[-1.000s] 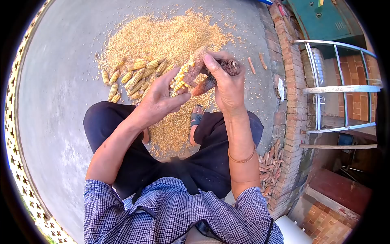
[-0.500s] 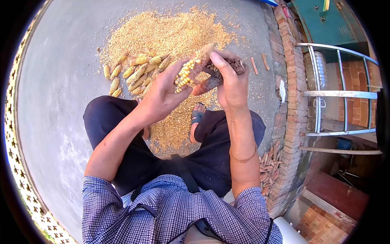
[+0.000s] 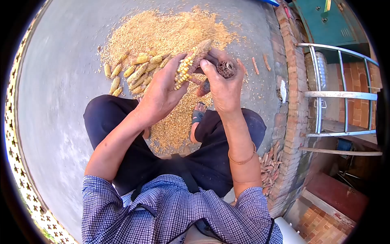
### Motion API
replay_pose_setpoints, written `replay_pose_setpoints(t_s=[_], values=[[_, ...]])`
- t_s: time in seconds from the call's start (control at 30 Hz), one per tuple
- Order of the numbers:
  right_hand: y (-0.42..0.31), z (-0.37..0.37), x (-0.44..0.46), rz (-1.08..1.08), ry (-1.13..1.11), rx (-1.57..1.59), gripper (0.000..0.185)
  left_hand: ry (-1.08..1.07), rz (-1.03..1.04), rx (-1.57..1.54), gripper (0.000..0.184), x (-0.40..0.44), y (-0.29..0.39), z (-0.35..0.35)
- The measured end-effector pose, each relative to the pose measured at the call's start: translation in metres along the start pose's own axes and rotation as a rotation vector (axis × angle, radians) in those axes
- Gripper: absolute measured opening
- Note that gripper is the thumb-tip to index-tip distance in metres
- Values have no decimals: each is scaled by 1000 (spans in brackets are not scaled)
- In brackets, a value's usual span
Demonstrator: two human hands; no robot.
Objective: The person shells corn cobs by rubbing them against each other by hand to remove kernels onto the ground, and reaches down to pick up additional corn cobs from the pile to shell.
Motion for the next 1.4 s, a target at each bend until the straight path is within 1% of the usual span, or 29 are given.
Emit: replay_pose_setpoints(t_s=[0.03,0.1,0.13,0.23,0.33,0.43,0.53,0.67,0.73,0.8,0.87,0.97,1.0,1.1,1.13,1.17,1.27,1.33,1.37,1.4], values=[[0,-2,-1,27,5,-20,29,-38,-161,-190,45,-3,-13,7],[-7,-5,-1,3,0,4,28,-116,-474,-561,38,-12,-22,19],[-9,-5,-1,-6,-4,19,27,-59,-556,-794,32,-12,-15,25],[-11,-8,-5,21,35,131,24,-134,-609,-1001,28,-21,-12,34],[-11,-13,-4,-6,60,142,20,-166,-600,-960,35,-21,-13,38],[-7,-18,-3,11,76,162,18,-146,-574,-823,43,-19,-15,34],[-4,-22,-2,64,96,199,16,-158,-458,-564,49,-16,-16,30],[5,-27,-3,152,127,207,12,-195,-285,-411,47,-8,-9,28],[8,-25,-2,182,113,221,12,-224,-355,-405,49,-14,-15,30],[8,-23,-2,191,99,228,14,-208,-380,-412,50,-13,-16,30],[5,-15,-2,185,73,227,18,-136,-367,-428,50,-8,-13,21],[19,-5,-2,187,-30,171,25,-107,-305,-386,62,-10,-20,13],[18,-2,-7,193,-48,18,32,-89,-276,-364,63,-8,-18,10],[25,8,-7,155,-122,-49,34,-56,-167,-286,66,-4,-9,4],[25,9,-11,220,-103,-75,32,-58,-112,-253,67,-4,-7,5],[24,8,-11,203,-100,-84,32,-61,-56,-220,69,-2,-3,4],[18,8,-10,151,-91,-87,30,-53,-58,-298,67,3,3,3],[12,8,-12,119,-80,-58,26,-81,-145,-389,68,3,-2,5],[14,9,-14,139,-74,-27,23,-94,-189,-433,68,1,-4,7],[15,9,-14,155,-67,5,21,-97,-160,-421,68,1,-4,7]])
Point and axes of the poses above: each hand's wrist, its own x-axis towards the middle knuckle, its own z-axis out of the palm, y = z × x, the point moved 10 cm from there along x, towards the middle knuckle, and after that the axes turned 13 degrees about z, right-handed, at the moved point
